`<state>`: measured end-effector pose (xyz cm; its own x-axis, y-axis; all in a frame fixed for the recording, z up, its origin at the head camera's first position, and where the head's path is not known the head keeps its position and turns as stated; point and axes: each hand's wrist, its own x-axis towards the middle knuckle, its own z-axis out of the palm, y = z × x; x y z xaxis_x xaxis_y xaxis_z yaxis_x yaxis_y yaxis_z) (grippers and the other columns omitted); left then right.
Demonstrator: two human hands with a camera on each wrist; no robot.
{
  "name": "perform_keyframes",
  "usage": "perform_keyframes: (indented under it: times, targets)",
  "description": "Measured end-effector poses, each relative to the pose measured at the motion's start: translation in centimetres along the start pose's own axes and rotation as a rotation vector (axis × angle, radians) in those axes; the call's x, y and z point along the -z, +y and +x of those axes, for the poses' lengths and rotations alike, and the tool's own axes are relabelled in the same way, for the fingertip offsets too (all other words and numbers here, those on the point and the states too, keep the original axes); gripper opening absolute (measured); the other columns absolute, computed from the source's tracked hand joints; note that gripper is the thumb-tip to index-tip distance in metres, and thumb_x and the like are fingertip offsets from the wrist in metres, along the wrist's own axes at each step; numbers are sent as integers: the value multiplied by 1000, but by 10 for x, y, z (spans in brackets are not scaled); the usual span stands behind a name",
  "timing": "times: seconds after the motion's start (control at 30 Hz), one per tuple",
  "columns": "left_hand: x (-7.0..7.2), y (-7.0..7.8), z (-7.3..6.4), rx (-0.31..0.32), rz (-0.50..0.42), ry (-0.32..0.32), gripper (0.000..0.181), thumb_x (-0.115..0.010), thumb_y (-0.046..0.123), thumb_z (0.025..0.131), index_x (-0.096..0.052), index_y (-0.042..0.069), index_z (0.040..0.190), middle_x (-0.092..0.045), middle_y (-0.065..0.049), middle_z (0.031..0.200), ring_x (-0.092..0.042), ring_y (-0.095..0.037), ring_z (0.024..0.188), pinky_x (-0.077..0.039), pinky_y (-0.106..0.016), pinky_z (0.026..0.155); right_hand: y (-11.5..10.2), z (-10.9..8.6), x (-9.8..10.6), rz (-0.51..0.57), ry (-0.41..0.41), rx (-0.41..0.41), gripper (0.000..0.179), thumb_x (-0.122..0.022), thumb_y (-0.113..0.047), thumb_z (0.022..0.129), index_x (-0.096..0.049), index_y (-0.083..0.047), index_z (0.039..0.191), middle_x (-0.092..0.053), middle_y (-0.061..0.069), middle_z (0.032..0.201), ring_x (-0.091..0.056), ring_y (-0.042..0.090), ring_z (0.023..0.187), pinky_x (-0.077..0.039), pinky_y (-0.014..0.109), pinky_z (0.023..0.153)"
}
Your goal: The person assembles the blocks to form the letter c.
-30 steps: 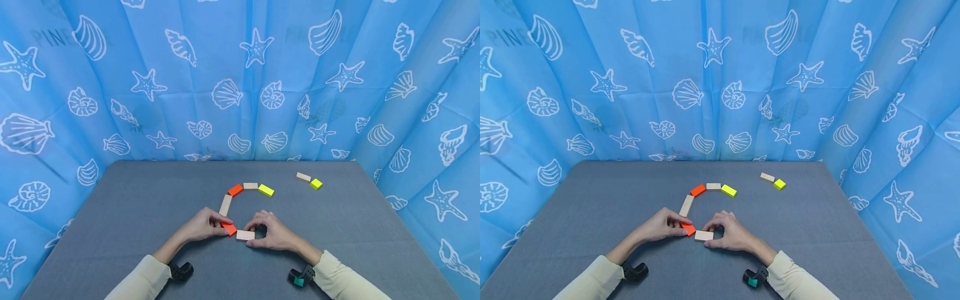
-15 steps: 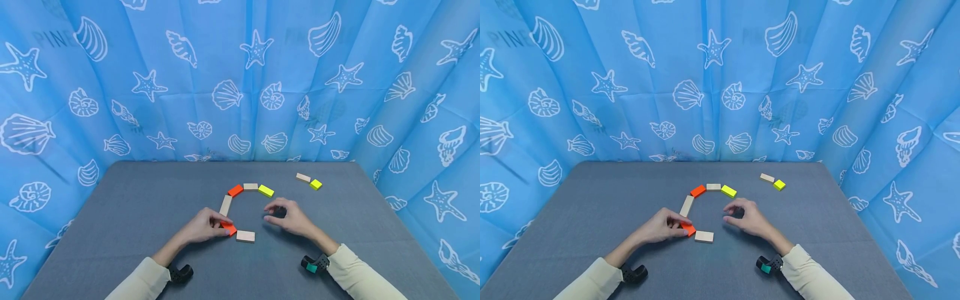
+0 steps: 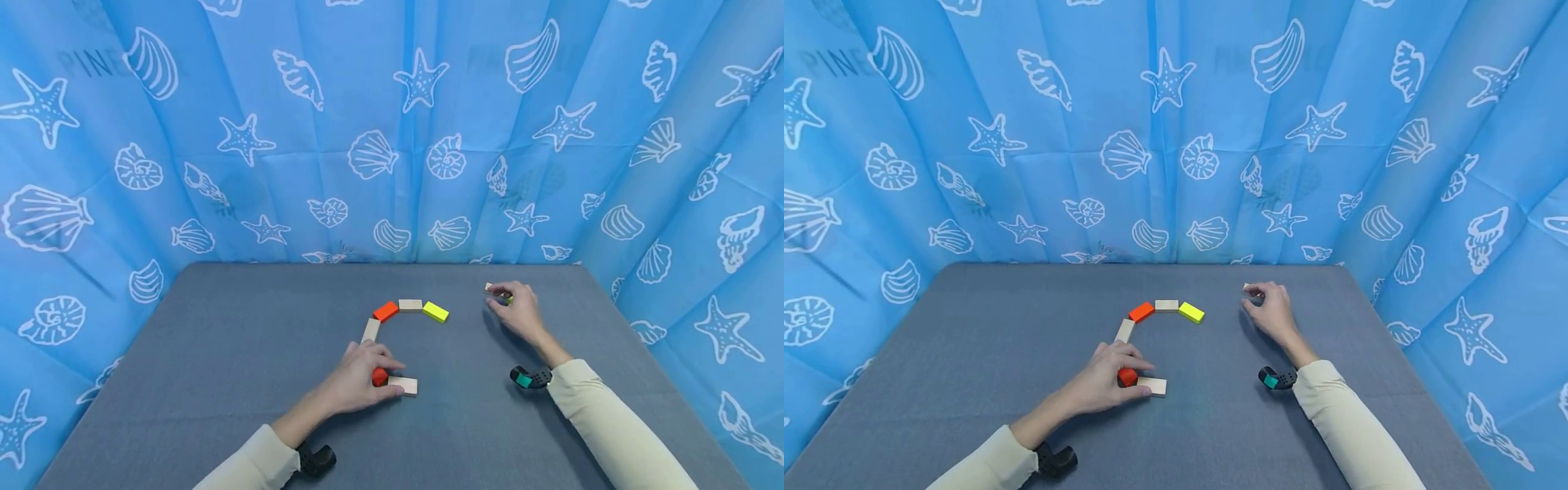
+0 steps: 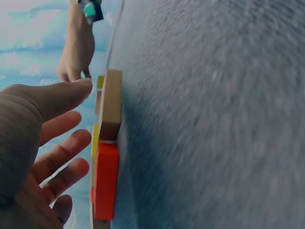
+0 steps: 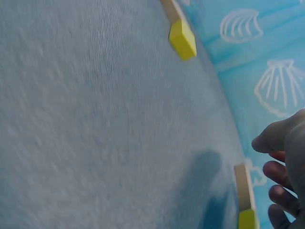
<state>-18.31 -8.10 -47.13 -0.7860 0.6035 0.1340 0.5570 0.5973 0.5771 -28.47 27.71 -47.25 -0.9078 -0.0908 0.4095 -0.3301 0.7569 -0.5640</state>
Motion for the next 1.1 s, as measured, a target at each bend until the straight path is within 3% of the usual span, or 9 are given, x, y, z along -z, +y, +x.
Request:
perform_keyframes:
  times: [0.27, 0.47, 0.67, 0.97, 1.1]
  targets:
    - [-14, 0, 7, -30, 13, -21, 32, -80, 39, 88, -79, 23, 116, -65, 15, 99, -52, -4, 95, -33, -43, 89, 16, 9, -2, -119, 19, -60, 37, -76, -8, 87, -69, 7, 119, -61, 30, 117, -43, 47, 112, -26, 62, 92]
    - [-17, 1, 9, -53, 18, -1, 22, -80, 36, 89, -82, 24, 107, -64, 18, 93, -50, -3, 87, -31, -37, 84, 24, 14, -2, -213, -78, -108, 45, -72, -17, 93, -62, 5, 131, -53, 31, 131, -32, 51, 126, -17, 66, 92]
    - [-17, 1, 10, -51, 17, 2, 21, -81, 35, 88, -82, 24, 106, -63, 18, 90, -49, -2, 83, -30, -34, 80, 25, 17, -6, -242, -116, -138, 36, -66, -17, 99, -65, 5, 127, -55, 29, 130, -28, 51, 131, -12, 70, 95]
    - [-15, 3, 11, -20, 16, -30, 21, -81, 35, 88, -82, 24, 107, -64, 19, 91, -52, -1, 87, -33, -34, 83, 9, 1, -8, -167, 29, 9, 27, -74, -12, 93, -71, 3, 114, -61, 25, 113, -40, 46, 117, -18, 66, 91]
    - [-15, 2, 11, -22, 19, -29, 21, -81, 35, 88, -82, 24, 106, -64, 19, 92, -53, -1, 87, -33, -33, 82, -4, -15, -4, -66, -2, 75, 27, -77, -11, 90, -72, 2, 113, -63, 20, 107, -47, 39, 107, -27, 57, 86]
